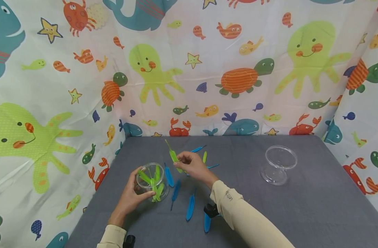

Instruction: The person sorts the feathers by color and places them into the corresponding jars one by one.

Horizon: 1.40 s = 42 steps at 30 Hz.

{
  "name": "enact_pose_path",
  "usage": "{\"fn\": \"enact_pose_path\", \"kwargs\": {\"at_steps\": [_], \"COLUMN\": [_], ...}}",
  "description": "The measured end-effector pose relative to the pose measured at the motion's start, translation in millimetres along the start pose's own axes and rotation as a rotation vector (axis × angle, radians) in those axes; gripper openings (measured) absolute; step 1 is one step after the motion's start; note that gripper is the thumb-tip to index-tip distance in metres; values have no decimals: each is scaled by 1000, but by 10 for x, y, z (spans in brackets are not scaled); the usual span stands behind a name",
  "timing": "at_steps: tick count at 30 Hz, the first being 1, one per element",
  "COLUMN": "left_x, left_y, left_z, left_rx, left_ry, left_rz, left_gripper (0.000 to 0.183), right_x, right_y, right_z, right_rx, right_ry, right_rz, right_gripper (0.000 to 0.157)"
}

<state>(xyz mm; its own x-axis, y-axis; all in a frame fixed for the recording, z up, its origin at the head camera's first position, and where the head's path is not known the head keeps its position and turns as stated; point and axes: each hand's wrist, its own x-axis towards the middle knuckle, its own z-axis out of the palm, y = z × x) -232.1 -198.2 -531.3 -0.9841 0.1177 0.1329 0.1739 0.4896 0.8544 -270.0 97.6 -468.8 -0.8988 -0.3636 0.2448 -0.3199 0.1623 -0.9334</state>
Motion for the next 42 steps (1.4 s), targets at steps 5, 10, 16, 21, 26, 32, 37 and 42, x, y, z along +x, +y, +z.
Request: {"fn": "enact_pose_path", "kwargs": {"at_steps": [5,10,16,21,26,32,37,42], "left_x": [-8,-9,-6,-7,-11,-4,-8,-7], "left_y": [2,14,22,27,33,34,35,37], "left_z": [-5,-13,-25,-24,-26,-27,-26,-25], "left_rx": [-7,-24,-26,-20,-38,-51,-49,-51], "left_ry": [-7,-17,-20,-25,-30,-37,-39,-38], "left_rz": [12,17,14,-1,-1,1,-4,1], "left_gripper": [111,110,110,111,111,111,110,110], "right_x": [72,121,163,190,227,250,244,235], "right_y": [-82,-107,-107,-163,-203,-189,-207,-213], "right_z": [144,259,388,470,544,605,623,622], "right_rx": [9,30,31,-8,3,3,-31,-64], "right_ry": [-3,-12,-23,-13,-14,-21,-30,-40], "right_rz": [-32,-43,-28,0,-22,-35,-13,-6], "right_gripper": [14,15,17,17,16,16,15,15]}}
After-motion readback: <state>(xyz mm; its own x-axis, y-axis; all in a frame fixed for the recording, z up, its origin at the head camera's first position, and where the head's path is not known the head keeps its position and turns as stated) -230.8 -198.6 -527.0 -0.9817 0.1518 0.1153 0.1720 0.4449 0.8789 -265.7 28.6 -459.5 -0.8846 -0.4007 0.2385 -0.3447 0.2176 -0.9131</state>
